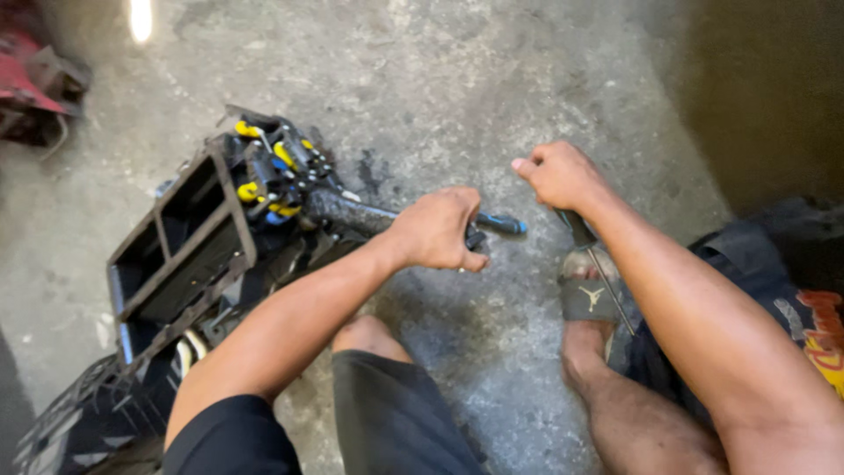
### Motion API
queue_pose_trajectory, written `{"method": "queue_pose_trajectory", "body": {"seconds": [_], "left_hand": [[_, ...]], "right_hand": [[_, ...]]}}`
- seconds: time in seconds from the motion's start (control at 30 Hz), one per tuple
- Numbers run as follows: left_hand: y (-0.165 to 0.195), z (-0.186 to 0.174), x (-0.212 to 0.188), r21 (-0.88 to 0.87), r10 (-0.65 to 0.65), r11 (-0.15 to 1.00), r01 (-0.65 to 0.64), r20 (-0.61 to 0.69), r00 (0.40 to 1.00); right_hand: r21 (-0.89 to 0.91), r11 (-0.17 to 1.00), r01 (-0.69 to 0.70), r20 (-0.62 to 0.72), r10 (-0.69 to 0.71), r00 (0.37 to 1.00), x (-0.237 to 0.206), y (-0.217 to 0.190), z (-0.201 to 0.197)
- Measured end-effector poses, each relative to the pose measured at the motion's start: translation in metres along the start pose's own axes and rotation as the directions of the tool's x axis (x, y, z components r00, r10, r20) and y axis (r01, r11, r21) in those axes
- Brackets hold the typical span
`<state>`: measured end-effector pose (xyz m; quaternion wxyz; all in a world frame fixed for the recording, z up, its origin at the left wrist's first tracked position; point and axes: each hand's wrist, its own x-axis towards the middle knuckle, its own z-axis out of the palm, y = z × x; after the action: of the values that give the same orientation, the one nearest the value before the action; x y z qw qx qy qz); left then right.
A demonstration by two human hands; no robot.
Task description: The person uses a screwdriver to loosen and remove screws from a large HVAC blower assembly on the floor. They reposition the unit, remove a black plastic cover, and continue unscrewing fasteners to disassemble the housing.
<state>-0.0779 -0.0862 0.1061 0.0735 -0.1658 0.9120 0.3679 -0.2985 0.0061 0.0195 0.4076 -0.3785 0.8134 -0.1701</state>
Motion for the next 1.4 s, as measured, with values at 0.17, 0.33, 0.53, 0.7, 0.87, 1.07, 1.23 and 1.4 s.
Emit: {"method": "queue_pose_trajectory", "body": {"seconds": [0.17, 0.33, 0.53, 0.7, 0.87, 1.07, 1.23, 1.4], "left_hand": [[0.002, 0.004, -0.008, 0.183, 0.268, 0.952, -0.247, -0.104, 0.958], [0.004, 0.009, -0.011, 0.290, 0.283, 0.922, -0.255, -0.058, 0.957], [0.004, 0.014, -0.001, 0.308, 0.225, 0.927, -0.212, -0.009, 0.974], [0.008, 0.017, -0.002, 0.370, 0.216, 0.906, -0.207, 0.018, 0.976], [0.009, 0.016, 0.002, 0.359, 0.158, 0.918, -0.166, 0.052, 0.986], [0.013, 0.016, 0.000, 0.347, 0.084, 0.933, -0.091, 0.035, 0.996], [0.016, 0.010, 0.002, 0.336, 0.045, 0.939, -0.068, 0.075, 0.996], [0.008, -0.022, -0.002, 0.297, 0.023, 0.950, -0.093, 0.231, 0.973]], "right_hand": [[0.007, 1.000, -0.003, 0.027, 0.003, 1.000, 0.005, 0.005, 0.003], [-0.002, 1.000, -0.002, 0.031, 0.002, 1.000, 0.009, 0.006, 0.007], [-0.019, 0.999, 0.046, 0.039, -0.046, 0.998, 0.007, -0.008, 0.011], [0.002, 1.000, 0.012, 0.057, -0.012, 0.998, 0.001, -0.026, 0.012], [0.005, 1.000, 0.020, 0.042, -0.020, 0.999, -0.004, -0.032, 0.009], [-0.054, 0.997, 0.058, 0.019, -0.057, 0.998, 0.000, -0.027, 0.011], [-0.127, 0.990, 0.052, 0.002, -0.052, 0.999, 0.014, 0.000, 0.021], [-0.339, 0.935, 0.101, 0.002, -0.106, 0.994, 0.037, 0.044, 0.034]]}}
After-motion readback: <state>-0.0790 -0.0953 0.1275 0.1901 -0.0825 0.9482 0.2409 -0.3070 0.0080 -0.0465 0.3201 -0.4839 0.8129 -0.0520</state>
